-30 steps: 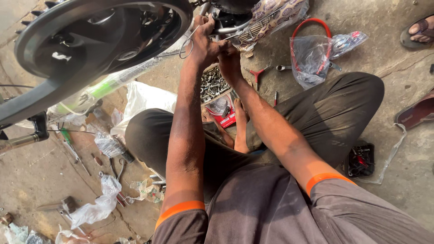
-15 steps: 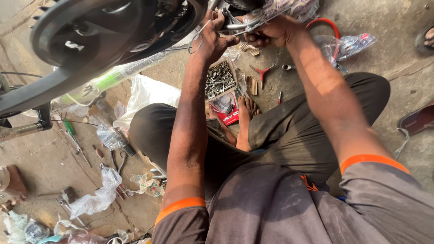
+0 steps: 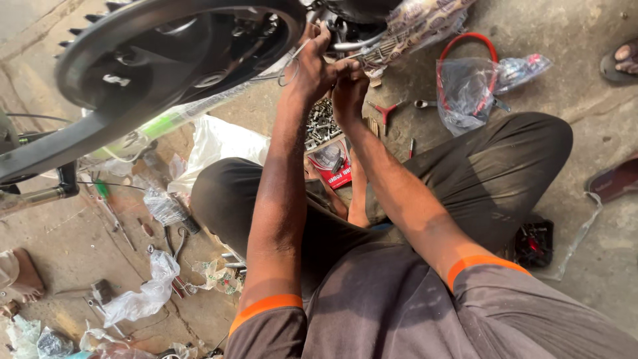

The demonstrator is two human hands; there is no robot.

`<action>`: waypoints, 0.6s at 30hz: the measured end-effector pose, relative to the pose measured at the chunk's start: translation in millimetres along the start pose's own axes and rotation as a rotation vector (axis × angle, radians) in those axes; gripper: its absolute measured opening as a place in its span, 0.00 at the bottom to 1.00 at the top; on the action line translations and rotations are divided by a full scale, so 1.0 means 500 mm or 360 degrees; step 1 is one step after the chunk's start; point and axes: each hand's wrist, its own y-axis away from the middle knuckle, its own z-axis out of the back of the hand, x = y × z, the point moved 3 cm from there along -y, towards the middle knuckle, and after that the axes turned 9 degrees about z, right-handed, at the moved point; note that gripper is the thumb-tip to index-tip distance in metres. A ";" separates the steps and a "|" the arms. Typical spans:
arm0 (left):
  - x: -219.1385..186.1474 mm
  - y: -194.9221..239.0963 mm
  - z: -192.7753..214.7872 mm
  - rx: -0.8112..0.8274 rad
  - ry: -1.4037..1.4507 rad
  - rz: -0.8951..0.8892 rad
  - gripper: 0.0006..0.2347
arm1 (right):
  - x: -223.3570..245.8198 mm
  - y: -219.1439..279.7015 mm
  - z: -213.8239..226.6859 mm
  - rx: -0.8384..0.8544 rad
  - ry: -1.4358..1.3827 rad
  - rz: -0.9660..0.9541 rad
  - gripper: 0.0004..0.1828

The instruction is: The person sits on the floor and uses a wrench to tighten bolts on the bicycle's crankset and chainring area. They manipulate the chain and pedals to align the components and then inspect a black plastic part.

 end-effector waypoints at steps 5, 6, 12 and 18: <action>-0.054 0.010 0.025 0.0084 -0.0107 0.0198 0.29 | -0.097 0.001 0.049 0.0020 0.0749 0.0195 0.14; -0.055 0.008 0.025 0.0084 -0.0117 0.0179 0.29 | -0.100 0.003 0.045 0.0060 0.0654 0.0245 0.14; -0.026 0.002 0.021 0.0031 -0.0092 -0.0007 0.26 | -0.008 -0.077 0.098 0.0360 0.0456 0.0187 0.09; 0.000 -0.010 -0.003 0.0069 0.0026 0.0024 0.27 | 0.181 -0.144 0.077 0.0619 0.0521 -0.0674 0.16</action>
